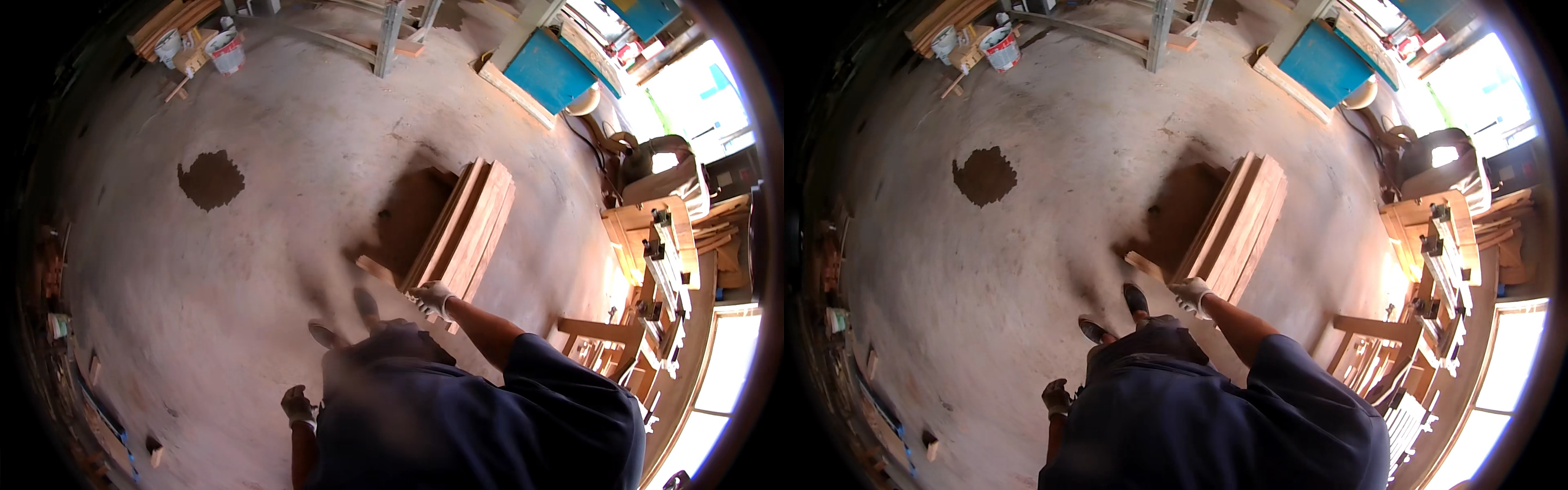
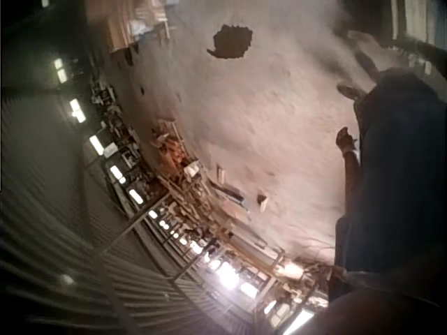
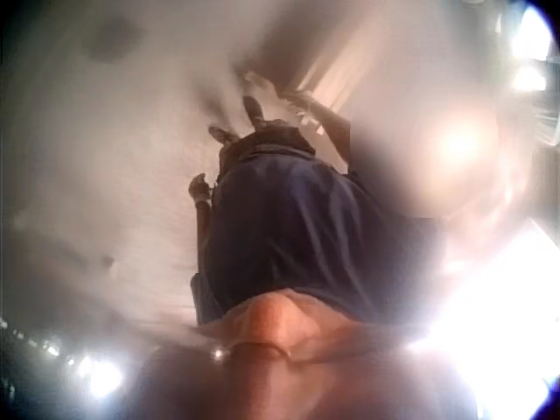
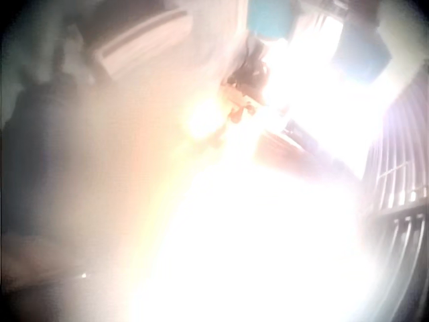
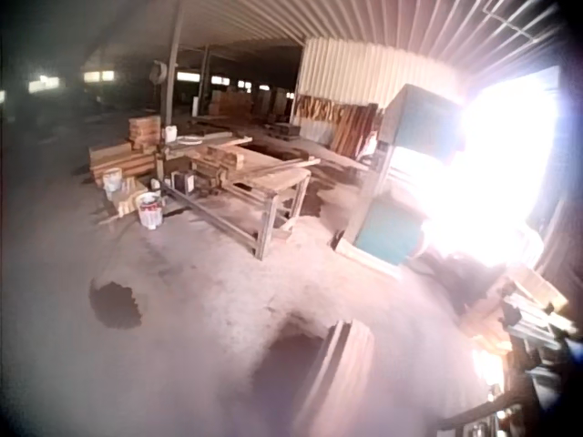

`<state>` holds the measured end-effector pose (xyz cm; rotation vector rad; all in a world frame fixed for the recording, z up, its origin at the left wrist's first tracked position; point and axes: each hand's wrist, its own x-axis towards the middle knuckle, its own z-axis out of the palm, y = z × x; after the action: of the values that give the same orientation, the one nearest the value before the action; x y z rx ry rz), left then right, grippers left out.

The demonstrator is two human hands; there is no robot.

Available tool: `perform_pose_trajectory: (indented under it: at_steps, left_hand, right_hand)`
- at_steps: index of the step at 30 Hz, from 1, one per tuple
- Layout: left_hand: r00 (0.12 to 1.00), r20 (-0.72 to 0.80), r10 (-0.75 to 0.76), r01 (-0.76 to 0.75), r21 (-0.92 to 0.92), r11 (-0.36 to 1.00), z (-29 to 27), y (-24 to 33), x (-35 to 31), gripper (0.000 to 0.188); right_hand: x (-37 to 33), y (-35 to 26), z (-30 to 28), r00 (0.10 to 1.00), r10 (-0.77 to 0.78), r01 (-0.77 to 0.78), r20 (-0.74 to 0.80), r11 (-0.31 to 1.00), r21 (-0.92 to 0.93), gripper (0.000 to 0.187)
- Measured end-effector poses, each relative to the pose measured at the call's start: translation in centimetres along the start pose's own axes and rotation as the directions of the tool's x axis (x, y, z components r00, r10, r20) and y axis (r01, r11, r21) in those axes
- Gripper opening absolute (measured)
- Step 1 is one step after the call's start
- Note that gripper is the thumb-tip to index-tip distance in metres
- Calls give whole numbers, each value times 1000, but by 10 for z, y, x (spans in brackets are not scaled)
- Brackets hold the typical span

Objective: The person assembles a wooden slatted structure by placing planks into a jig and securing them with a hammer. They repeatedly pick up planks, align them, and tap them into place, occasionally using a wooden block to protect the wood during hammering. The person also moves around the workshop to retrieve materials and adjust the assembly.

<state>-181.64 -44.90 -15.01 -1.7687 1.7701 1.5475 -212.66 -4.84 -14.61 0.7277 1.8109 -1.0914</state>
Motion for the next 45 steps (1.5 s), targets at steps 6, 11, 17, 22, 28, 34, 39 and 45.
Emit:
perform_pose_trajectory:
  at_steps: [6,11,17,22,28,34,39,45]
  left_hand:
    - [999,44,21,-24,54,998,-3,36,35,23]
    - [993,114,-19,10,85,996,-21,41,61,28]
    - [988,131,84,-121,308,944,-43,35,79,41]
    - [980,88,179,-198,519,831,-50,30,82,54]
    - [836,355,418,-529,721,447,-66,-75,150,40]
    - [838,487,248,-518,852,76,-43,-53,129,40]
    - [841,487,235,-503,864,9,-42,-73,111,32]
    - [961,108,257,-264,645,718,-17,-84,27,14]
  right_hand:
    - [-5,105,-3,979,199,-197,-32,979,56,35]
    - [-36,129,17,964,252,-250,-83,968,38,35]
    - [-26,100,40,983,176,-171,-44,982,85,34]
    - [-10,78,44,994,91,-86,-52,993,85,33]
    - [-9,51,41,998,62,-62,-7,998,-29,38]
    - [31,89,29,992,125,-125,-16,992,-11,33]
    - [34,51,26,991,132,-131,16,989,-66,32]
    - [49,14,16,985,160,-151,69,981,-122,30]
